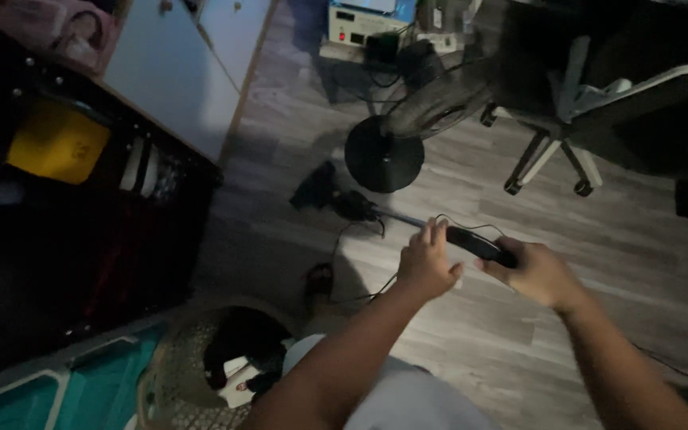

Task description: The person is vacuuming the wooden floor in a bedroom, moving around furniture and a fan.

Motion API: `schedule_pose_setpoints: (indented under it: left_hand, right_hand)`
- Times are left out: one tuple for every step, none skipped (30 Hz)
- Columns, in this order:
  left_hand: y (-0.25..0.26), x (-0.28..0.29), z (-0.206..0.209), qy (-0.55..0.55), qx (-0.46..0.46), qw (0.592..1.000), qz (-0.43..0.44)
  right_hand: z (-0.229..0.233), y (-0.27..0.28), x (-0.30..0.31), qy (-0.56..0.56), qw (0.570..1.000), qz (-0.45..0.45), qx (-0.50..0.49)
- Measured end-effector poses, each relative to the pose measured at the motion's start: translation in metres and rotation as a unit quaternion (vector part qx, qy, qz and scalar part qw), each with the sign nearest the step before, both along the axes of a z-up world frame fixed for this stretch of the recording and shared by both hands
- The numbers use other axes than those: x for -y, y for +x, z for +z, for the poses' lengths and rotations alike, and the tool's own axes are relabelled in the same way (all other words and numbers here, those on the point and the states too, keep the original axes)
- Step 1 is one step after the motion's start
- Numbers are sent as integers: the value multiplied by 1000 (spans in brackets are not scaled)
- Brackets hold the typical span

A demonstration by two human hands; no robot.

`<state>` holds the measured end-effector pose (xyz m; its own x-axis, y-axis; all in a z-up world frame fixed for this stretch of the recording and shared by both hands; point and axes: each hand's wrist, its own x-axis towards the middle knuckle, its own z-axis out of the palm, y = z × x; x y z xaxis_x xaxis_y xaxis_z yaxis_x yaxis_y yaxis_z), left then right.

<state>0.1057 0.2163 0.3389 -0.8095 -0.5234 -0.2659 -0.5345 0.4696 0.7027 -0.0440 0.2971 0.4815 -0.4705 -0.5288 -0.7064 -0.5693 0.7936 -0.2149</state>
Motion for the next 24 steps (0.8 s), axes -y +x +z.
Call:
schedule_pose_setpoints:
  left_hand:
    - [9, 6, -5, 1, 1, 1000, 0]
    - [17, 12, -10, -25, -55, 998, 31]
    - [18, 27, -15, -57, -115, 990, 60]
    - [23, 45, 0, -63, -120, 989, 58]
    - [30, 60, 15, -36, -74, 996, 40]
    - [36, 75, 29, -10, -28, 999, 21]
    - [43, 81, 26, -9, -27, 999, 21]
    - [49, 87, 23, -17, -64, 998, -7]
    - [54, 94, 19, -25, -101, 994, -37]
    - [61, 98, 25, -24, -100, 994, -39]
    - [66, 104, 31, 12, -118, 990, -74]
    - [71, 109, 36, 47, -135, 984, -110]
    - [71, 109, 30, 47, -137, 983, -112]
    - [72, 108, 24, 70, -138, 977, -145]
    - [72, 105, 18, 92, -137, 970, -176]
    - [70, 107, 16, 92, -137, 971, -175]
    - [69, 108, 13, 90, -121, 969, -196]
    - [68, 108, 11, 88, -105, 967, -216]
    - [65, 110, 4, 87, -107, 967, -214]
    - [61, 111, -2, 72, -67, 968, -232]
    - [57, 110, -9, 59, -27, 967, -247]
    - [55, 113, -14, 61, -30, 968, -242]
    - [56, 115, -18, 54, -21, 973, -225]
    - [57, 118, -23, 47, -11, 977, -209]
  right_hand:
    - [-20, 7, -7, 1, 1000, 0, 1]
    - [-39, 13, -13, -52, 999, 7, 0]
    - [-59, 13, -13, -113, 993, 14, -6]
    - [-53, 20, 0, -119, 993, 13, -11]
    - [-46, 28, 12, -125, 992, -5, 17]
    - [-41, 37, 23, -131, 990, -23, 46]
    - [-25, 49, 33, -130, 990, -24, 46]
    - [-9, 61, 43, -63, 992, -65, 85]
    - [6, 73, 52, 3, 987, -106, 123]
    - [15, 79, 54, 4, 986, -108, 124]
    - [23, 83, 57, 27, 982, -122, 138]
    - [32, 88, 59, 51, 977, -137, 153]
    - [38, 92, 61, 50, 977, -139, 151]
    - [45, 96, 63, 73, 970, -162, 166]
    - [52, 99, 64, 96, 962, -182, 181]
    - [50, 101, 63, 96, 962, -181, 181]
    - [48, 104, 62, 110, 955, -199, 190]
    - [46, 108, 59, 123, 948, -217, 200]
    - [44, 109, 63, 123, 948, -215, 198]
    - [43, 109, 66, 118, 942, -232, 214]
    - [41, 108, 68, 115, 935, -246, 229]
    - [32, 105, 70, 118, 936, -242, 227]
    - [23, 104, 71, 98, 918, -273, 270]
    - [14, 103, 72, 77, 897, -303, 312]
